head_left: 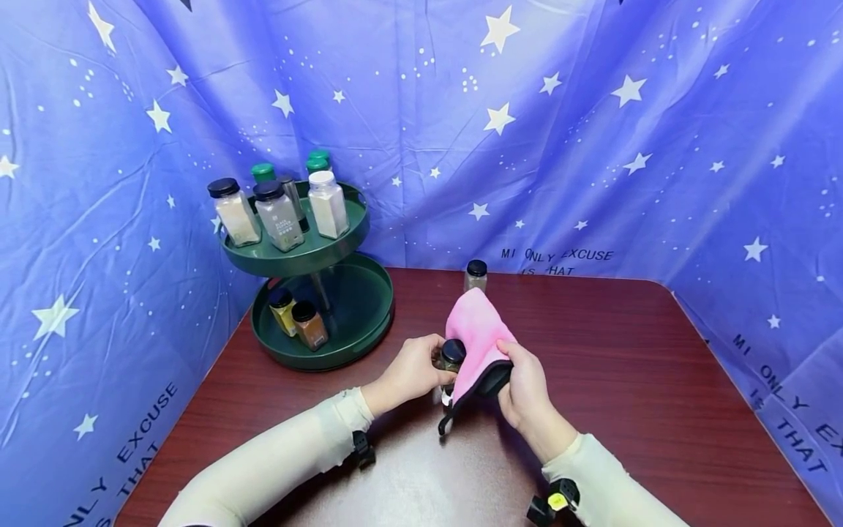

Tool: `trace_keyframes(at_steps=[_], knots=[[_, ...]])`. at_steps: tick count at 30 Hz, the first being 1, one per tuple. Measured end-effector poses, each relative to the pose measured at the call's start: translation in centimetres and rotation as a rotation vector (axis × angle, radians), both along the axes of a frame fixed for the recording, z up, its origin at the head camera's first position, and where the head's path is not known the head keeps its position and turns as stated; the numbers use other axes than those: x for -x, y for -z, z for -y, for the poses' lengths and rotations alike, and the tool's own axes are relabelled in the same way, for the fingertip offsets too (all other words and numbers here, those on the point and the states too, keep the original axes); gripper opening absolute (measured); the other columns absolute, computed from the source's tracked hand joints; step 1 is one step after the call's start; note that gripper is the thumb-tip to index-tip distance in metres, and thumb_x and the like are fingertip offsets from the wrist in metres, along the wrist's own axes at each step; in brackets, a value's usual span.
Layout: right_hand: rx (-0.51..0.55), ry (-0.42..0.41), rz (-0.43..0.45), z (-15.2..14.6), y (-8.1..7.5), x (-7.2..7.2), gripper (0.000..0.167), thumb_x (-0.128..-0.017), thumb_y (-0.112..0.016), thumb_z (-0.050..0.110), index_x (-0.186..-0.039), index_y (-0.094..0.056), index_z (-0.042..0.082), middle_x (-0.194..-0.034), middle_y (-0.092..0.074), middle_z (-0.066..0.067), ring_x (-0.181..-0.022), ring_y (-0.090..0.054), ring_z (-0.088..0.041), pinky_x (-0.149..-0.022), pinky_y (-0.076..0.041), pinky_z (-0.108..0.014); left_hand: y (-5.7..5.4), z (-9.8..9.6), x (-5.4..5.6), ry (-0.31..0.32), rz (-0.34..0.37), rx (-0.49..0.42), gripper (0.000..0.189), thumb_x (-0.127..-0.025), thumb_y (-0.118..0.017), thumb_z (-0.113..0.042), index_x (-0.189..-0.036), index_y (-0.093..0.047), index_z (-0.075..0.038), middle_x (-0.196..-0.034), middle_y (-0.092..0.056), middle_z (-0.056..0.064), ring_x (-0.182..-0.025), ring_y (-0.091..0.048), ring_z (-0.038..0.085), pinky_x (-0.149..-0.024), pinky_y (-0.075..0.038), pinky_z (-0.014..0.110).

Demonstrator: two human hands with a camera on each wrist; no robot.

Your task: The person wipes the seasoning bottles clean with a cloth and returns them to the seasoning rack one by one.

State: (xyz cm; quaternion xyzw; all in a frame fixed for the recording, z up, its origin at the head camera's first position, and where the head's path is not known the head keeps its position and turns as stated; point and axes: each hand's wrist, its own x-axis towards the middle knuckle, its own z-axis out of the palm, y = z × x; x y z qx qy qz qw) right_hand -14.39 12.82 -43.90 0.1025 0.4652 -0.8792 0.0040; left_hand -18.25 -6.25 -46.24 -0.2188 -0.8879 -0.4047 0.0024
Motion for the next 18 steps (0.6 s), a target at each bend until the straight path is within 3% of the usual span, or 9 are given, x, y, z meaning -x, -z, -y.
trace_keyframes(at_steps=[4,7,12,15,18], knots=[[-0.109,0.009,0.023,0.4,2.3,0.0,0.019,-0.099,-0.049,0.004,-0.086,-0.062,0.009,-0.086,-0.068,0.005,-0.083,-0.065,-0.006,-0.08,-0.055,-0.021,0.0,0.0,0.1,0.002,-0.012,0.012,0.038,-0.076,-0.09,-0.018,-0.107,-0.07,-0.008,-0.091,-0.074,-0.002,-0.075,-0.063,0.004,-0.07,-0.053,0.02],[-0.153,-0.02,0.024,0.6,2.9,0.0,0.02,-0.098,-0.049,0.004,-0.085,-0.062,0.009,-0.084,-0.069,0.004,-0.081,-0.066,-0.006,-0.078,-0.056,-0.022,-0.1,0.1,0.1,-0.007,-0.008,0.011,0.038,-0.076,-0.09,-0.018,-0.107,-0.07,-0.008,-0.09,-0.074,-0.002,-0.074,-0.062,0.006,-0.07,-0.053,0.021],[-0.168,0.002,0.022,0.7,1.7,0.1,0.022,-0.098,-0.051,0.004,-0.081,-0.063,0.01,-0.086,-0.067,0.005,-0.084,-0.064,-0.005,-0.081,-0.054,-0.021,-0.2,0.0,-0.1,-0.017,0.0,0.006,0.037,-0.076,-0.09,-0.019,-0.105,-0.069,-0.009,-0.087,-0.072,-0.003,-0.072,-0.061,0.006,-0.068,-0.052,0.021],[-0.104,0.035,0.03,0.4,0.4,0.1,0.024,-0.098,-0.05,0.002,-0.079,-0.063,0.009,-0.085,-0.064,0.005,-0.083,-0.062,-0.006,-0.08,-0.053,-0.02,-0.1,-0.1,-0.2,-0.012,0.007,0.005,0.037,-0.076,-0.091,-0.02,-0.104,-0.069,-0.01,-0.086,-0.072,-0.004,-0.072,-0.06,0.005,-0.067,-0.052,0.021],[-0.019,0.014,0.006,-0.1,-0.9,0.0,0.019,-0.1,-0.046,0.001,-0.09,-0.062,0.006,-0.09,-0.065,0.004,-0.086,-0.063,-0.006,-0.082,-0.054,-0.021,-0.1,-0.1,-0.3,-0.012,0.014,0.006,0.039,-0.074,-0.092,-0.022,-0.104,-0.069,-0.011,-0.086,-0.072,-0.005,-0.072,-0.06,0.004,-0.067,-0.051,0.021]])
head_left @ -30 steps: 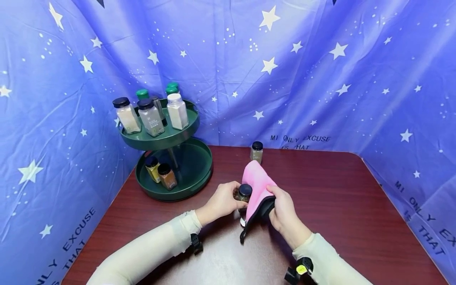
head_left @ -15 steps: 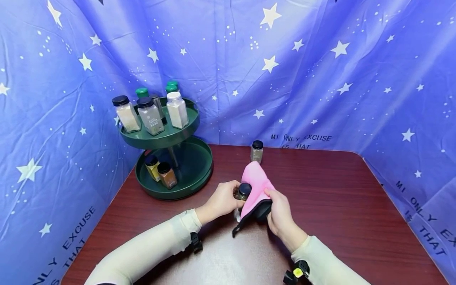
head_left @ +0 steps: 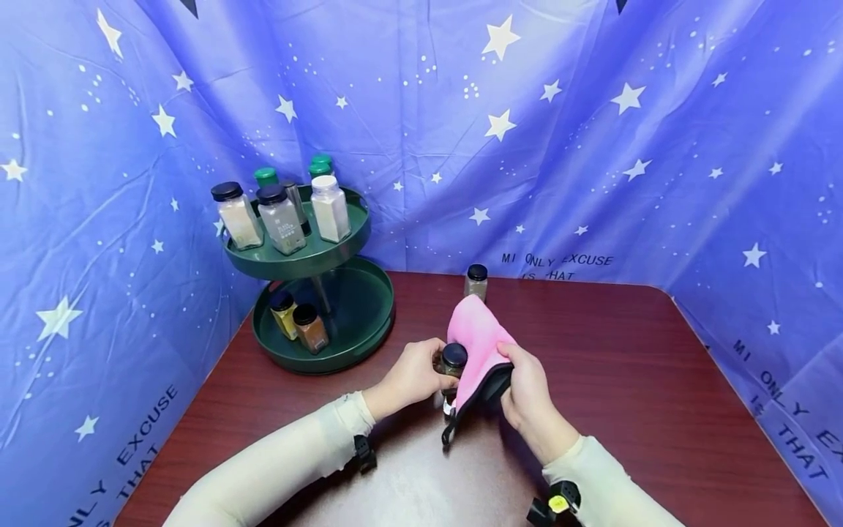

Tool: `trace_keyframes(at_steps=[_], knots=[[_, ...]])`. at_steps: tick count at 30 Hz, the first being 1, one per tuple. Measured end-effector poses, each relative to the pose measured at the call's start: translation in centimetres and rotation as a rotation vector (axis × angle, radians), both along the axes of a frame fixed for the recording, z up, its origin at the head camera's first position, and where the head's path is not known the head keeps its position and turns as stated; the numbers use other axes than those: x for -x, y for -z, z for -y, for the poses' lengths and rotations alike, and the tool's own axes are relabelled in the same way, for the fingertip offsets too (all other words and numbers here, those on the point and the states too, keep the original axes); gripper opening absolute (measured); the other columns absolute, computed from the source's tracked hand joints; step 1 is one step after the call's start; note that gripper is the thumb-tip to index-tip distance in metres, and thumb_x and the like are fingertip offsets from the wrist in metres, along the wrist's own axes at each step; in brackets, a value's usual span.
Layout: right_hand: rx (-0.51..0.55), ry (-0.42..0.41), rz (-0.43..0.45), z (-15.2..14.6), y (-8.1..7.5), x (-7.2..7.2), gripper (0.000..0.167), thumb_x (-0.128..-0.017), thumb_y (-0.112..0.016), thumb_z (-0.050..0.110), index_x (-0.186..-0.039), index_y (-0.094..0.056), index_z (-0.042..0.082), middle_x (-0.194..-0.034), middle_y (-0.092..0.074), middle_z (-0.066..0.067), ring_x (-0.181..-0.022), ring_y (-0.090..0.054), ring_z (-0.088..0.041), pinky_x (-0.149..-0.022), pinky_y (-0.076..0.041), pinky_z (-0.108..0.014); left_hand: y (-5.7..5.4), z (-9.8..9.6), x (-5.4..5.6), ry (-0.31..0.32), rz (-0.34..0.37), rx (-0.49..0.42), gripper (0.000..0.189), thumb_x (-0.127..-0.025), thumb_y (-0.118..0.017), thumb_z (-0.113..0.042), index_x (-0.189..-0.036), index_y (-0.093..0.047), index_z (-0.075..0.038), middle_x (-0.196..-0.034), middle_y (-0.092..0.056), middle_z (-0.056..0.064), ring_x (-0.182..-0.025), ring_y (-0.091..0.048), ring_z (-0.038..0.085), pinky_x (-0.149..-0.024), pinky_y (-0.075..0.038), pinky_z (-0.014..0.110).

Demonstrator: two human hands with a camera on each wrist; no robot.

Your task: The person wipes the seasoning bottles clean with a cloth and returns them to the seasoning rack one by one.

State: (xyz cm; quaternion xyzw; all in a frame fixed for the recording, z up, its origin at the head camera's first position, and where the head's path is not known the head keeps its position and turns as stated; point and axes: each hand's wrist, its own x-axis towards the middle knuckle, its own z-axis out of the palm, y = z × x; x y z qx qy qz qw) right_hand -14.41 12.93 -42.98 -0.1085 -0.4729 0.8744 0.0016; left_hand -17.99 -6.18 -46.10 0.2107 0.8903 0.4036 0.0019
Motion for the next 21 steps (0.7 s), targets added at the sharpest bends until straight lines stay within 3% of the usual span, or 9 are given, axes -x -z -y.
trace_keyframes(at_steps=[4,8,17,21], knots=[[0.025,-0.09,-0.058,-1.0,-1.2,-0.1,0.02,-0.102,-0.04,0.002,-0.103,-0.06,0.004,-0.099,-0.068,0.003,-0.094,-0.064,-0.007,-0.085,-0.055,-0.023,-0.1,0.0,0.0,0.004,0.0,-0.006,0.042,-0.074,-0.093,-0.024,-0.105,-0.068,-0.011,-0.087,-0.073,-0.005,-0.072,-0.061,0.004,-0.068,-0.051,0.022],[0.003,-0.145,-0.07,-2.0,-1.4,0.0,0.024,-0.103,-0.037,0.002,-0.103,-0.061,0.006,-0.099,-0.07,0.003,-0.093,-0.065,-0.007,-0.084,-0.055,-0.024,-0.3,0.1,0.0,0.005,0.009,-0.009,0.042,-0.073,-0.094,-0.023,-0.105,-0.069,-0.011,-0.089,-0.074,-0.004,-0.073,-0.062,0.004,-0.069,-0.052,0.022],[0.023,-0.148,-0.081,-3.0,-1.1,0.2,0.024,-0.104,-0.037,0.003,-0.104,-0.06,0.006,-0.1,-0.068,0.002,-0.092,-0.064,-0.007,-0.083,-0.055,-0.025,-0.6,0.0,-0.2,0.009,0.042,-0.005,0.042,-0.073,-0.094,-0.021,-0.105,-0.068,-0.01,-0.088,-0.073,-0.003,-0.073,-0.061,0.005,-0.07,-0.051,0.023],[0.03,-0.143,-0.065,-3.1,-1.0,0.2,0.022,-0.105,-0.037,0.004,-0.105,-0.059,0.006,-0.1,-0.067,0.002,-0.093,-0.064,-0.008,-0.085,-0.055,-0.025,-0.6,0.2,0.1,0.028,0.053,0.001,0.044,-0.074,-0.093,-0.019,-0.109,-0.068,-0.01,-0.096,-0.073,-0.002,-0.081,-0.063,0.008,-0.076,-0.053,0.026]])
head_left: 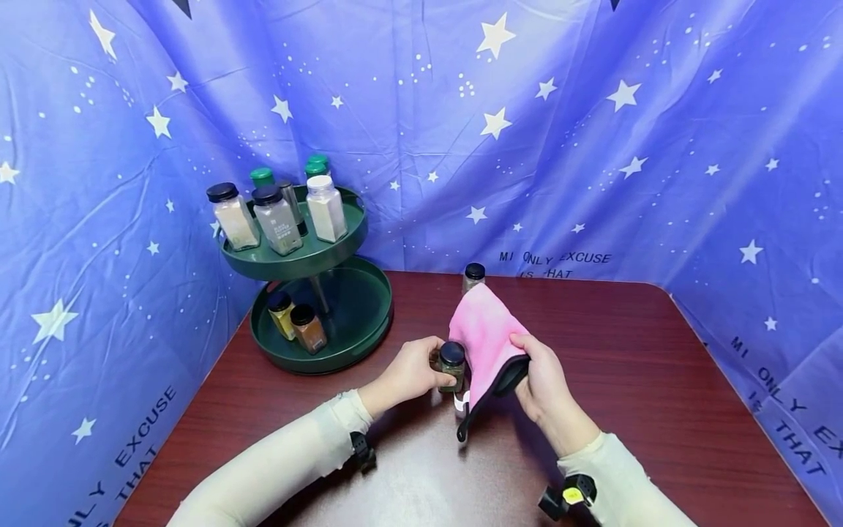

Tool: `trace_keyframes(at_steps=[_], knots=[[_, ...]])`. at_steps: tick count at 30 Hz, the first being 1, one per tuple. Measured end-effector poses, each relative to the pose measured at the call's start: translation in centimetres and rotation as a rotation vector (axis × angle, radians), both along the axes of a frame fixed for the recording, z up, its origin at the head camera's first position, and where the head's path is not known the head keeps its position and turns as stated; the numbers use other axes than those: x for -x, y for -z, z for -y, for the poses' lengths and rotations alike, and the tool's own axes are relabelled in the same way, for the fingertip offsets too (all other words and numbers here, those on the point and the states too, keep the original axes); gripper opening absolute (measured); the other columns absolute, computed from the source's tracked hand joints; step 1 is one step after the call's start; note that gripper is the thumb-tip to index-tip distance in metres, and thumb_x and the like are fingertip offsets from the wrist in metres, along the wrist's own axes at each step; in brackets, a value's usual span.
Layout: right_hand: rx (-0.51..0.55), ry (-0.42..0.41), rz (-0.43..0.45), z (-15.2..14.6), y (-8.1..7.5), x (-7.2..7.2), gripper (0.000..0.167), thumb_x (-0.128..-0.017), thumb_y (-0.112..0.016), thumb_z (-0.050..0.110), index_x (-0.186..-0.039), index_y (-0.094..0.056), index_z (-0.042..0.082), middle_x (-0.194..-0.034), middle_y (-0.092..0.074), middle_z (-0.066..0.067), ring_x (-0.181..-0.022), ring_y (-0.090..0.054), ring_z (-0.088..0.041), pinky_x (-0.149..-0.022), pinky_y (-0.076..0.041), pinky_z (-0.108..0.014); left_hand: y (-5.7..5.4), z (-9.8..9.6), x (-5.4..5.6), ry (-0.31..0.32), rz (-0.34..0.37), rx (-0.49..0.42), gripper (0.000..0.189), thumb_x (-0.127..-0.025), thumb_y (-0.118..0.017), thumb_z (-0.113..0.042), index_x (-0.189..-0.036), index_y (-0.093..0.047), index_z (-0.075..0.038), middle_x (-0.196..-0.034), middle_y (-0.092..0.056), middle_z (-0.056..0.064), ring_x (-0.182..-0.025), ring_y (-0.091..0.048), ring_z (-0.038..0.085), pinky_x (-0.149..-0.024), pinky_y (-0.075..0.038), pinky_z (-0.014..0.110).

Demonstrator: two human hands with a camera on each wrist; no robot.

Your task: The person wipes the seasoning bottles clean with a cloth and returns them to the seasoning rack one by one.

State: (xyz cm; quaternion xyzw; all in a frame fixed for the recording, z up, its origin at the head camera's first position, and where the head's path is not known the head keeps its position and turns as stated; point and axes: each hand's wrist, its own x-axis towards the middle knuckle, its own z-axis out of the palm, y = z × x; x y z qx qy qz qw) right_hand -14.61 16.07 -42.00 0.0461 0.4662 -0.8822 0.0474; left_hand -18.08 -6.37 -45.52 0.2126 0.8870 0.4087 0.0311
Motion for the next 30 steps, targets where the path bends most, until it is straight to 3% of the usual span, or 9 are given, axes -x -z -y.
trace_keyframes(at_steps=[5,8,13,17,24,30], knots=[[0.016,0.029,0.015,-0.3,-0.1,0.0,0.024,-0.104,-0.036,0.003,-0.102,-0.06,0.007,-0.098,-0.067,0.003,-0.091,-0.064,-0.008,-0.083,-0.055,-0.025,0.0,0.2,0.3,0.029,0.012,0.007,0.05,-0.075,-0.091,-0.016,-0.118,-0.067,-0.009,-0.107,-0.074,0.002,-0.095,-0.066,0.015,-0.088,-0.054,0.033],[0.021,0.042,0.007,-0.5,-0.3,0.0,0.025,-0.104,-0.036,0.003,-0.101,-0.061,0.008,-0.097,-0.067,0.003,-0.09,-0.064,-0.007,-0.083,-0.055,-0.025,0.0,0.1,0.3,0.014,-0.003,0.024,0.056,-0.074,-0.092,-0.023,-0.121,-0.066,-0.008,-0.11,-0.073,0.003,-0.099,-0.066,0.017,-0.09,-0.053,0.034],[0.027,0.043,-0.002,-0.7,-0.6,0.0,0.026,-0.105,-0.036,0.004,-0.102,-0.061,0.009,-0.098,-0.067,0.003,-0.09,-0.064,-0.008,-0.083,-0.055,-0.025,0.0,-0.4,-0.2,-0.104,-0.048,0.061,0.066,-0.072,-0.091,-0.049,-0.115,-0.064,-0.006,-0.1,-0.068,0.002,-0.09,-0.062,0.016,-0.08,-0.052,0.03],[0.029,0.056,0.005,-0.7,-0.6,0.0,0.025,-0.105,-0.037,0.004,-0.101,-0.061,0.009,-0.098,-0.067,0.003,-0.09,-0.064,-0.008,-0.083,-0.054,-0.025,-0.1,-1.1,-0.8,-0.181,-0.022,0.078,0.071,-0.069,-0.089,-0.06,-0.107,-0.061,-0.007,-0.09,-0.06,0.001,-0.083,-0.056,0.016,-0.073,-0.049,0.03],[0.029,0.069,0.023,-0.7,-0.5,-0.1,0.022,-0.105,-0.038,0.004,-0.101,-0.06,0.008,-0.098,-0.066,0.003,-0.09,-0.064,-0.008,-0.084,-0.054,-0.024,-0.2,-1.6,-1.1,-0.222,-0.018,0.06,0.06,-0.071,-0.09,-0.052,-0.098,-0.058,-0.008,-0.083,-0.058,0.0,-0.077,-0.055,0.016,-0.07,-0.048,0.03],[0.021,0.08,0.022,-0.9,-0.5,-0.2,0.022,-0.104,-0.039,0.004,-0.099,-0.06,0.008,-0.097,-0.066,0.004,-0.089,-0.063,-0.007,-0.083,-0.054,-0.023,-0.2,-1.2,-0.9,-0.176,-0.059,0.055,0.052,-0.074,-0.09,-0.04,-0.1,-0.061,-0.006,-0.086,-0.059,0.0,-0.077,-0.055,0.015,-0.07,-0.048,0.029]])
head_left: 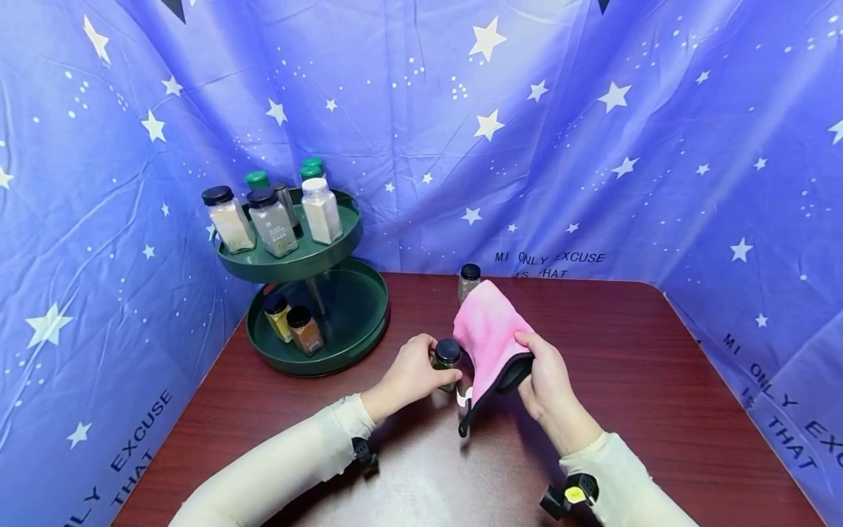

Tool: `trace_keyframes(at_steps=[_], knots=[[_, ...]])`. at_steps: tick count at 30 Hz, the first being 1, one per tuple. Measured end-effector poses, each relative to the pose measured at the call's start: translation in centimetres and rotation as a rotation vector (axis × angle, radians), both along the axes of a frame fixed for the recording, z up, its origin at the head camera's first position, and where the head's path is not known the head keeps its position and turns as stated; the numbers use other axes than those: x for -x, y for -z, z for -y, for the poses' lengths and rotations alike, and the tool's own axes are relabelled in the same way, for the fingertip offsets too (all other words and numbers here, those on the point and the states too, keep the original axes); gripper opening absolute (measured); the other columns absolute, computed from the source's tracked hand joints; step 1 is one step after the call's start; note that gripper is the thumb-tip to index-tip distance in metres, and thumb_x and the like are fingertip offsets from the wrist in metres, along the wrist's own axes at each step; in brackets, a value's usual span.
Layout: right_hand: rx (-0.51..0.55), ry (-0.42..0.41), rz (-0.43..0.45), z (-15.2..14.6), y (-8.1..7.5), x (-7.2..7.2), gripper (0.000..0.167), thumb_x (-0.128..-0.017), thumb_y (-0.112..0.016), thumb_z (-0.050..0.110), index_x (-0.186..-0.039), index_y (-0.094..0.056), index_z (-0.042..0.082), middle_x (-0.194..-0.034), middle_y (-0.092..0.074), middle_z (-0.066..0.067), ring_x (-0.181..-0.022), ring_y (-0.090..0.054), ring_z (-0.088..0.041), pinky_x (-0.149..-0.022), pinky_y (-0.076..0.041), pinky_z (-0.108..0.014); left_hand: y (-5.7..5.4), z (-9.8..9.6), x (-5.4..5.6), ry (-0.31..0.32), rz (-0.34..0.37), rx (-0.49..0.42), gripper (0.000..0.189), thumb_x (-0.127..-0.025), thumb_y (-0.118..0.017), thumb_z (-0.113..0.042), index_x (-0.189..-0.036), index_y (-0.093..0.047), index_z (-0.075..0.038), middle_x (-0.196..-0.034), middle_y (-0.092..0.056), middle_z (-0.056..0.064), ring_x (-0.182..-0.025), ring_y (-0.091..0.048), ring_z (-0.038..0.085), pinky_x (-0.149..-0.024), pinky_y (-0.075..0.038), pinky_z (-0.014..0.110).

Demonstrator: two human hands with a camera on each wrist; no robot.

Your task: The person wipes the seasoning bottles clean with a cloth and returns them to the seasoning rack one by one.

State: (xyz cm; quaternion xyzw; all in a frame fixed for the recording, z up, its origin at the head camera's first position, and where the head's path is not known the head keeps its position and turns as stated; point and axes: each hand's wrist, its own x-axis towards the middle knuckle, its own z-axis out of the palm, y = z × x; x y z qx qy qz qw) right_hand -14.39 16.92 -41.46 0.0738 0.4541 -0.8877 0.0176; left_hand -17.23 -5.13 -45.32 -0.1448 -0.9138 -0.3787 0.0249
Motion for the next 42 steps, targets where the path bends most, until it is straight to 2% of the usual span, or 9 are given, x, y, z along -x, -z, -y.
trace_keyframes(at_steps=[3,9,14,22,28,35,39,42], knots=[[-0.004,0.002,-0.001,0.0,0.0,0.0,0.022,-0.104,-0.039,0.004,-0.098,-0.059,0.008,-0.096,-0.065,0.004,-0.089,-0.063,-0.007,-0.082,-0.054,-0.023,0.1,0.3,0.2,0.034,-0.01,0.007,0.049,-0.075,-0.089,-0.035,-0.104,-0.062,-0.005,-0.091,-0.061,0.002,-0.081,-0.057,0.016,-0.073,-0.049,0.03],[-0.003,-0.011,-0.007,0.2,0.0,0.0,0.024,-0.105,-0.038,0.004,-0.098,-0.06,0.008,-0.095,-0.066,0.003,-0.087,-0.063,-0.008,-0.081,-0.054,-0.024,0.1,0.6,0.5,0.089,-0.025,0.021,0.048,-0.077,-0.085,-0.026,-0.113,-0.063,-0.002,-0.105,-0.067,0.009,-0.099,-0.064,0.023,-0.09,-0.053,0.037],[-0.014,-0.018,-0.011,0.5,0.1,0.0,0.024,-0.104,-0.038,0.004,-0.097,-0.06,0.009,-0.093,-0.066,0.004,-0.086,-0.063,-0.007,-0.079,-0.054,-0.024,0.2,0.6,0.7,0.124,-0.021,0.019,0.049,-0.077,-0.082,-0.022,-0.117,-0.063,-0.001,-0.11,-0.068,0.011,-0.107,-0.064,0.026,-0.098,-0.052,0.04],[-0.008,-0.049,-0.017,1.1,0.3,0.1,0.022,-0.104,-0.037,0.004,-0.101,-0.059,0.008,-0.097,-0.066,0.003,-0.09,-0.062,-0.008,-0.083,-0.053,-0.024,0.6,0.6,0.9,0.126,-0.037,-0.017,0.053,-0.076,-0.09,-0.03,-0.113,-0.064,-0.004,-0.107,-0.068,0.007,-0.1,-0.065,0.022,-0.091,-0.053,0.036],[0.005,-0.096,-0.051,1.8,0.3,0.0,0.023,-0.104,-0.036,0.004,-0.104,-0.059,0.007,-0.1,-0.067,0.003,-0.093,-0.062,-0.008,-0.086,-0.053,-0.025,0.6,0.7,1.0,0.122,-0.04,-0.03,0.044,-0.076,-0.09,-0.028,-0.107,-0.066,-0.009,-0.1,-0.07,0.003,-0.094,-0.065,0.018,-0.085,-0.053,0.032],[-0.053,-0.113,-0.107,2.4,0.8,0.1,0.023,-0.104,-0.039,0.005,-0.101,-0.062,0.007,-0.101,-0.068,0.002,-0.096,-0.063,-0.007,-0.087,-0.053,-0.024,0.9,1.0,1.2,0.121,-0.028,-0.04,0.04,-0.075,-0.091,-0.027,-0.101,-0.066,-0.011,-0.091,-0.068,-0.003,-0.083,-0.06,0.01,-0.075,-0.05,0.025],[-0.064,-0.143,-0.104,2.7,1.2,0.2,0.024,-0.105,-0.039,0.005,-0.101,-0.062,0.008,-0.1,-0.068,0.002,-0.096,-0.064,-0.007,-0.087,-0.054,-0.025,1.1,1.0,1.3,0.129,-0.032,-0.046,0.037,-0.074,-0.091,-0.025,-0.097,-0.065,-0.013,-0.086,-0.067,-0.005,-0.079,-0.059,0.009,-0.072,-0.049,0.024],[-0.061,-0.157,-0.084,2.8,1.6,0.5,0.021,-0.105,-0.039,0.007,-0.108,-0.06,0.006,-0.103,-0.069,0.002,-0.097,-0.065,-0.007,-0.088,-0.054,-0.025,1.1,0.9,1.4,0.133,-0.039,-0.048,0.035,-0.074,-0.091,-0.024,-0.096,-0.065,-0.013,-0.086,-0.067,-0.005,-0.079,-0.059,0.009,-0.072,-0.05,0.024]])
